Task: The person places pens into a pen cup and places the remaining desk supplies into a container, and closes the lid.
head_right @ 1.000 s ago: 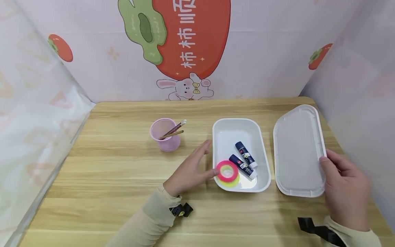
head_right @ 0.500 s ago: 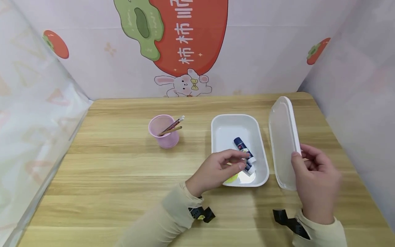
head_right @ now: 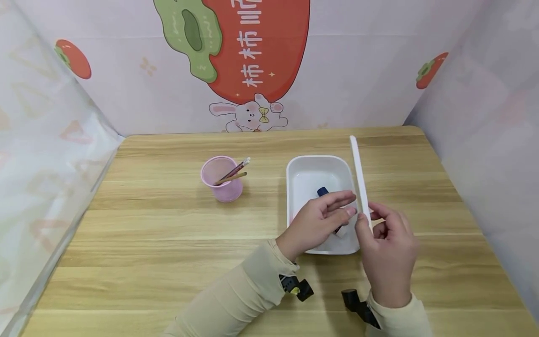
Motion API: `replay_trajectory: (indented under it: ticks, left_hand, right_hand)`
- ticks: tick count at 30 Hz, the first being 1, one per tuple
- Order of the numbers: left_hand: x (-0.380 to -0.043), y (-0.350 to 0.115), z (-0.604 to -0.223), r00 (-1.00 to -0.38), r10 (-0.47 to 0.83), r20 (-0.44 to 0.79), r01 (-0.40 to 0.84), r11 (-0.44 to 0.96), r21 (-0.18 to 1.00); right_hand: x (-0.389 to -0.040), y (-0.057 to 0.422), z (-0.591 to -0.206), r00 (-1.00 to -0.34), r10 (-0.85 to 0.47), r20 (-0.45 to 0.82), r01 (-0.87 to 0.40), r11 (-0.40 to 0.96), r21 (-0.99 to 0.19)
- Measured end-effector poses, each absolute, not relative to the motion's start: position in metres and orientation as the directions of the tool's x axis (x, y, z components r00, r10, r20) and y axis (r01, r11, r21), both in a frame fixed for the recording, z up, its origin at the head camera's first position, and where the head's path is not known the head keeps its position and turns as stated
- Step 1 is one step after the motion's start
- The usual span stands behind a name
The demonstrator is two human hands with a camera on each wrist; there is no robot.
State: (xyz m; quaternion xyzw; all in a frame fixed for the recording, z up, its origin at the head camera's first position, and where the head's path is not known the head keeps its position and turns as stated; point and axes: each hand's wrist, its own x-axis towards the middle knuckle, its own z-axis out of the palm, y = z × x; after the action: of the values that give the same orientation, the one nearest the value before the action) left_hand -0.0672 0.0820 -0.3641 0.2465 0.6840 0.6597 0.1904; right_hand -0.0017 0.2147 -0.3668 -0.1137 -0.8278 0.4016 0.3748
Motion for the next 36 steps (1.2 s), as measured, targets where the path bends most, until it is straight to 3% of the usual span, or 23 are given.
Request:
replay_trajectory:
  ticks: [5, 18, 32, 36]
  left_hand:
    - [-0.066, 0.08, -0.37, -0.815, 0.578, 0.049, 0.043, -0.025, 0.999]
    - [-0.065, 0.073, -0.378, -0.879, 0.476, 0.005, -0.016, -0.041, 0.999]
    - [-0.068, 0.066, -0.387, -0.89, 0.454, -0.029, -0.103, -0.138, 0.985]
    - [-0.07, 0.062, -0.388, -0.883, 0.468, -0.038, -0.137, -0.179, 0.974]
  right_hand:
    - [-0.001, 0.203, -0.377, -0.688, 0.356, 0.633, -0.213, 0.734, -0.644]
    - [-0.003, 0.198, -0.391, -0.702, 0.235, 0.673, -0.302, 0.757, -0.58]
    - [-0.003, 0.206, -0.385, -0.832, 0.077, 0.549, -0.374, 0.653, -0.659]
    - [-0.005, 0.219, -0.383, -0.874, 0.036, 0.484, -0.392, 0.534, -0.749]
